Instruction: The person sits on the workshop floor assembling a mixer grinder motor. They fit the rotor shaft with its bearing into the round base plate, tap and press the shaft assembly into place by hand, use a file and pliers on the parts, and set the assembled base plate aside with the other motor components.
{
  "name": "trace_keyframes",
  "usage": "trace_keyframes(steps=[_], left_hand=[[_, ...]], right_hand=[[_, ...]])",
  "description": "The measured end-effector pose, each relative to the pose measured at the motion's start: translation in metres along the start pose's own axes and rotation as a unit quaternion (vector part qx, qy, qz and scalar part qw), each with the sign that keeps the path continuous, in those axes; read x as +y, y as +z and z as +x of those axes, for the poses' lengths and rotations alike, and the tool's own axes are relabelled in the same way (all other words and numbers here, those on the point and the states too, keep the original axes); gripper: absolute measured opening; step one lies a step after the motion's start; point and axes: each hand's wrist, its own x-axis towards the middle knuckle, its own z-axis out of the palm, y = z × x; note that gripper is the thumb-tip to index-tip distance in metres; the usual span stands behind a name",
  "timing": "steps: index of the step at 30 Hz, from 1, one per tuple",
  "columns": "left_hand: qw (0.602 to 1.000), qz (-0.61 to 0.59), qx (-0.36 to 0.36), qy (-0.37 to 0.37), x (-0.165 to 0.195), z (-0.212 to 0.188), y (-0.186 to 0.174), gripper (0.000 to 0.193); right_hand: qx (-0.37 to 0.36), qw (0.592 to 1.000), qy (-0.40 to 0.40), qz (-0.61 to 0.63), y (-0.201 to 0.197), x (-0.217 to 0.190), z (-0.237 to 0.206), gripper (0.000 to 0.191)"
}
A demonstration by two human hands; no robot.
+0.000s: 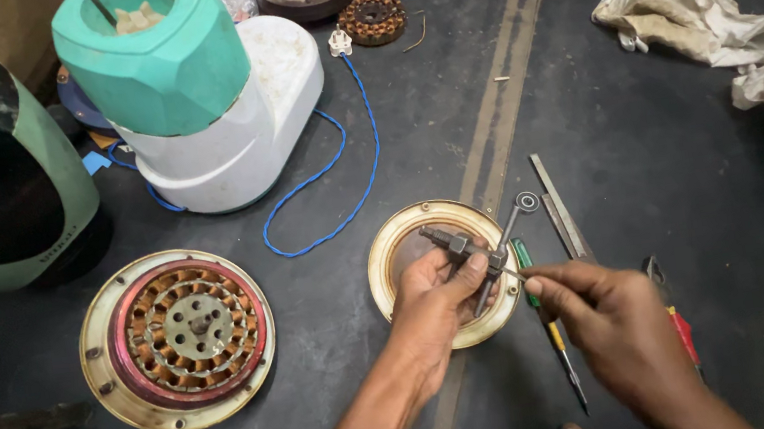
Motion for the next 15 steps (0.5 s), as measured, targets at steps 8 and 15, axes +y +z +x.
trace_keyframes(steps=[8, 15], left_hand=[[0.983, -0.182, 0.019, -0.011, -0.017, -0.005, 0.017, 0.020], [0.897, 0.430, -0.099, 0.035, -0.021, -0.008, 0.012, 0.026]], right_hand=[[-0.046, 0.975, -0.088, 0.199, 0.002, -0.008, 0.002, 0.074], [0.039, 0.979, 0.081, 0.181, 0.001, 0.011, 0.008, 0.038]])
